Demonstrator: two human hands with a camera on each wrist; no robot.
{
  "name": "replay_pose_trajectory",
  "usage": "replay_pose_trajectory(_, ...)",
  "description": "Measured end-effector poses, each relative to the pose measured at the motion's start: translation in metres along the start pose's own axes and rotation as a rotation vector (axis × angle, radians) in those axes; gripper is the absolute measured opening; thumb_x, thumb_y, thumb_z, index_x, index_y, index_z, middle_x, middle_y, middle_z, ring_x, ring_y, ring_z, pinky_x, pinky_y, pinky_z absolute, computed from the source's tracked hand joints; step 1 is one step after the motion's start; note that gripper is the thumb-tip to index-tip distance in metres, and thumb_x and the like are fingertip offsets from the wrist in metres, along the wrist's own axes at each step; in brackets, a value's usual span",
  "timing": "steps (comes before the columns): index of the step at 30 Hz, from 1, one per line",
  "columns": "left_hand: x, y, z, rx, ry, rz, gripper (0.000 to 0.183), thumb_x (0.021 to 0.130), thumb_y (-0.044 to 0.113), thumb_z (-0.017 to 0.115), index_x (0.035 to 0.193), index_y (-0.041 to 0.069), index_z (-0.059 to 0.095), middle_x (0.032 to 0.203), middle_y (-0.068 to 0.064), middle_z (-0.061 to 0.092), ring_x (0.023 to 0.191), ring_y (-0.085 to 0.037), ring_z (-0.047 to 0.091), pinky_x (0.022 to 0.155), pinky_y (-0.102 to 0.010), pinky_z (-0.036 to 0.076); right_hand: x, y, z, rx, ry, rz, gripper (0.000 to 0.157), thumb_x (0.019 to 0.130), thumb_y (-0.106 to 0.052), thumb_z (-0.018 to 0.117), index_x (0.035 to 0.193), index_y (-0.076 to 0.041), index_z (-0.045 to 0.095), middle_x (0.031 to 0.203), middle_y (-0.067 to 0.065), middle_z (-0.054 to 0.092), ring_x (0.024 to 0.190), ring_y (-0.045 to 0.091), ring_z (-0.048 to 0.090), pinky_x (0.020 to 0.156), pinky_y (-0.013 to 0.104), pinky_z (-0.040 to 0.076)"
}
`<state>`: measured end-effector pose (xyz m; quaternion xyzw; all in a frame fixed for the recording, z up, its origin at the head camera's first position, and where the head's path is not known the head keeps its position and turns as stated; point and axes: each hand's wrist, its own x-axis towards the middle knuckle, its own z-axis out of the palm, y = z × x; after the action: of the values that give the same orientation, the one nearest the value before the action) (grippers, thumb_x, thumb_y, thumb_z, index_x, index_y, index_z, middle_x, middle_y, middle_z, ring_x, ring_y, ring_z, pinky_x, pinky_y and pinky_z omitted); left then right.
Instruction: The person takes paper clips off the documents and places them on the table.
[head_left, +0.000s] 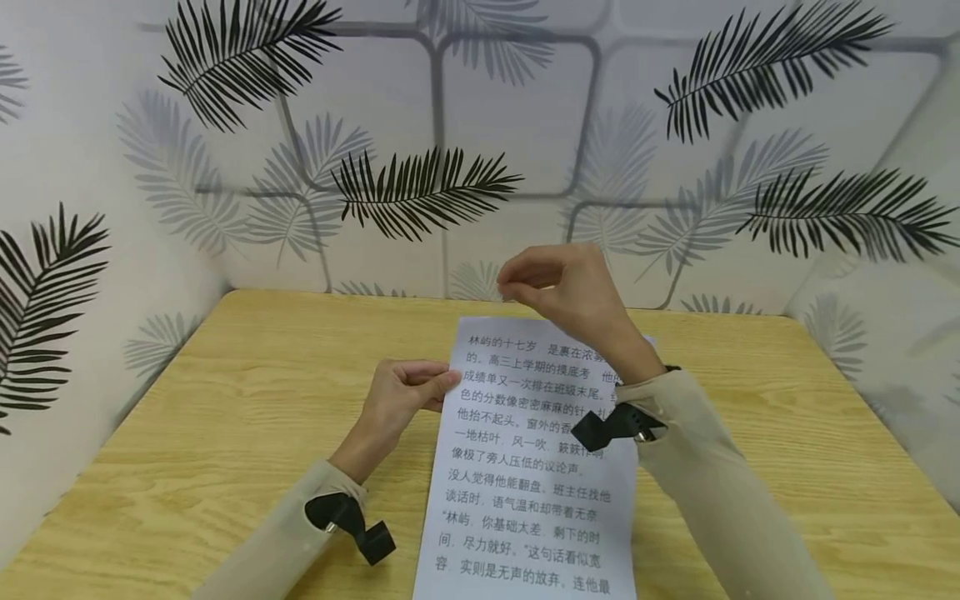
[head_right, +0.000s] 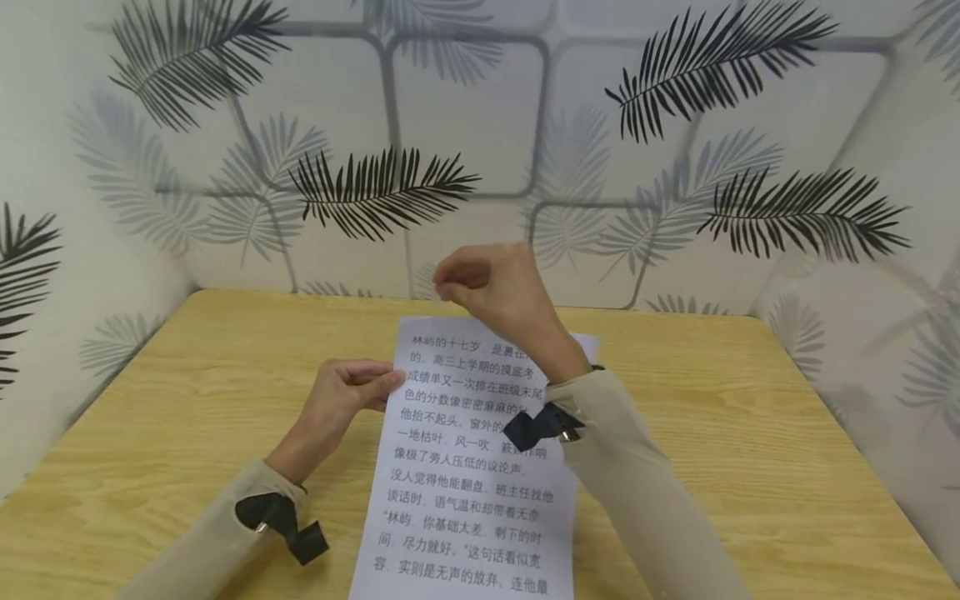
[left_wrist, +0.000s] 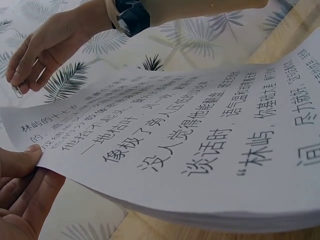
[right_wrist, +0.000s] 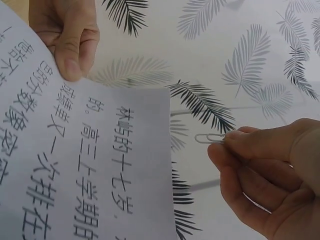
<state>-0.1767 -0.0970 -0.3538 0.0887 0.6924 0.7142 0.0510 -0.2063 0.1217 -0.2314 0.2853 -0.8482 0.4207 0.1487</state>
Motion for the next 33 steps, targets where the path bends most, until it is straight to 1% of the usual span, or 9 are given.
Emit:
replay_pose_trajectory(3, 0.0, -0.001, 0.0, 0.006, 0.007, -0.002, 0.024, 0.087, 0.001, 0.069, 0.107, -0.013, 0.067, 0.09, -0.017, 0.073, 0.067, -0.015, 0.071, 0.064, -0.029, 0.061, -0.003, 0.004, -0.01, -0.025, 0.018, 0.022, 0.009, 0.081, -0.003, 0.076, 0.09, -0.005, 0.075, 0.087, 0.007, 0.074, 0.077, 0.017, 0.072, 0.071, 0.029, 0.059)
replay_pose_trajectory(8, 0.0, 0.0, 0.0, 0.017, 0.013, 0.005, 0.024, 0.088, 0.002, 0.069, 0.107, -0.012, 0.067, 0.09, -0.018, 0.073, 0.067, -0.015, 0.071, 0.065, -0.028, 0.061, -0.013, 0.016, -0.028, -0.077, 0.061, 0.072, 0.007, 0.084, -0.006, 0.074, 0.091, -0.006, 0.076, 0.088, 0.007, 0.074, 0.076, 0.013, 0.072, 0.066, 0.022, 0.057)
replay_pose_trajectory(12, 0.001, -0.002, -0.001, 0.02, 0.011, 0.002, 0.025, 0.088, 0.003, 0.069, 0.107, -0.012, 0.067, 0.091, -0.018, 0.073, 0.068, -0.016, 0.071, 0.066, -0.029, 0.061, -0.022, 0.028, -0.044, -0.131, 0.098, 0.101, 0.008, 0.084, -0.008, 0.074, 0.092, -0.008, 0.076, 0.088, 0.008, 0.074, 0.074, 0.002, 0.069, 0.065, 0.017, 0.055)
replay_pose_trajectory(16, 0.003, -0.003, -0.003, 0.027, 0.03, -0.007, 0.025, 0.088, 0.005, 0.069, 0.107, -0.011, 0.068, 0.09, -0.017, 0.073, 0.068, -0.015, 0.071, 0.067, -0.029, 0.061, -0.035, 0.042, -0.062, -0.182, 0.132, 0.142, 0.009, 0.084, -0.009, 0.075, 0.093, -0.007, 0.076, 0.089, 0.009, 0.074, 0.071, -0.01, 0.064, 0.066, 0.013, 0.054)
replay_pose_trajectory(20, 0.004, -0.003, -0.005, 0.025, 0.053, -0.016, 0.025, 0.087, 0.004, 0.07, 0.107, -0.011, 0.068, 0.088, -0.015, 0.073, 0.068, -0.015, 0.07, 0.067, -0.029, 0.061, -0.049, 0.057, -0.078, -0.236, 0.153, 0.168, 0.009, 0.084, -0.009, 0.075, 0.092, -0.006, 0.076, 0.088, 0.012, 0.074, 0.068, -0.015, 0.06, 0.065, 0.008, 0.051)
replay_pose_trajectory(24, 0.003, -0.002, -0.008, 0.019, 0.055, -0.008, 0.025, 0.088, 0.004, 0.069, 0.107, -0.012, 0.067, 0.087, -0.014, 0.073, 0.067, -0.014, 0.07, 0.067, -0.029, 0.061, -0.065, 0.07, -0.091, -0.252, 0.147, 0.184, 0.01, 0.084, -0.01, 0.075, 0.093, -0.005, 0.075, 0.088, 0.014, 0.073, 0.068, -0.014, 0.06, 0.063, 0.007, 0.05)
replay_pose_trajectory(28, 0.004, 0.0, -0.009, 0.014, 0.055, -0.002, 0.025, 0.088, 0.003, 0.069, 0.107, -0.012, 0.067, 0.087, -0.013, 0.074, 0.066, -0.014, 0.07, 0.066, -0.028, 0.061, -0.081, 0.082, -0.1, -0.251, 0.119, 0.216, 0.012, 0.086, -0.013, 0.074, 0.095, -0.005, 0.075, 0.088, 0.013, 0.074, 0.069, -0.01, 0.063, 0.064, 0.008, 0.05)
replay_pose_trajectory(33, 0.004, 0.0, -0.009, 0.007, 0.052, -0.005, 0.026, 0.088, 0.004, 0.069, 0.109, -0.012, 0.066, 0.088, -0.013, 0.074, 0.067, -0.014, 0.07, 0.066, -0.028, 0.061, -0.098, 0.097, -0.102, -0.27, 0.066, 0.285, 0.012, 0.087, -0.013, 0.073, 0.097, -0.006, 0.074, 0.09, 0.013, 0.074, 0.07, -0.007, 0.064, 0.064, 0.008, 0.05)
